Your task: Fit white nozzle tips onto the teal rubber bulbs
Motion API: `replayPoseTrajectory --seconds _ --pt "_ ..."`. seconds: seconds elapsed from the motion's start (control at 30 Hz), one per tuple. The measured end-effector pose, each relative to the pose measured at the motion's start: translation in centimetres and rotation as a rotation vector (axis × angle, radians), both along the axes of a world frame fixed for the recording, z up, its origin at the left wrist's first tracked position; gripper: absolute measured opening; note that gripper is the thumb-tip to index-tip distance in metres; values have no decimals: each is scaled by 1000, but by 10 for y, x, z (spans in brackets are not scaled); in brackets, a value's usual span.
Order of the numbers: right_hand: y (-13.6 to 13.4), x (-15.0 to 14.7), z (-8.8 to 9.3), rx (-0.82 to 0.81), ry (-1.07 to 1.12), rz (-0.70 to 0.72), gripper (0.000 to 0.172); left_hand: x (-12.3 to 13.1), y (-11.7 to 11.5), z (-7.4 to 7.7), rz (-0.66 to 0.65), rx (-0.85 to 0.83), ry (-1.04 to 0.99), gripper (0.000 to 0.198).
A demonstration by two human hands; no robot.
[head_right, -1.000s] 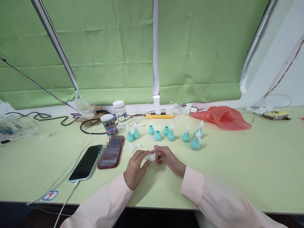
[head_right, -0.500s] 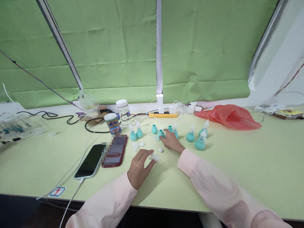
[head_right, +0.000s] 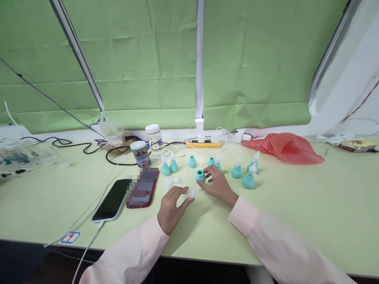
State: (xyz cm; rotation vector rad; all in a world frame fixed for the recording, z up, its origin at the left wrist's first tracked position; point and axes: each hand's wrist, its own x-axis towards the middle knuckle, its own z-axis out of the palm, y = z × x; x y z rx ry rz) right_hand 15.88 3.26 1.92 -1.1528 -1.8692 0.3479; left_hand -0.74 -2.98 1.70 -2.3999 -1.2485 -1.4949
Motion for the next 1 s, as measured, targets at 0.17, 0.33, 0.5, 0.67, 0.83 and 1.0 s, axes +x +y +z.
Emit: replayPoseTrajectory --seconds 0.17,0.33,0.5,0.67,0.83,1.0 --pt "-19 5 0 -303 210 260 23 -1 -3 5 88 -34 11 25" --pt "-25 5 -1 -183 148 218 20 -3 -7 11 -7 -129 -6 30" --pt "-37 -1 1 83 -107 46 19 -2 -8 16 -218 -370 -220 23" --pt "-43 -5 -4 142 -304 -22 18 -2 -5 17 -360 -674 -402 25" --pt "-39 -2 -12 165 -356 -4 11 -2 -2 15 -418 -790 -464 31" --pt "-37 0 -18 195 -376 14 10 -2 0 13 -387 -815 -447 31"
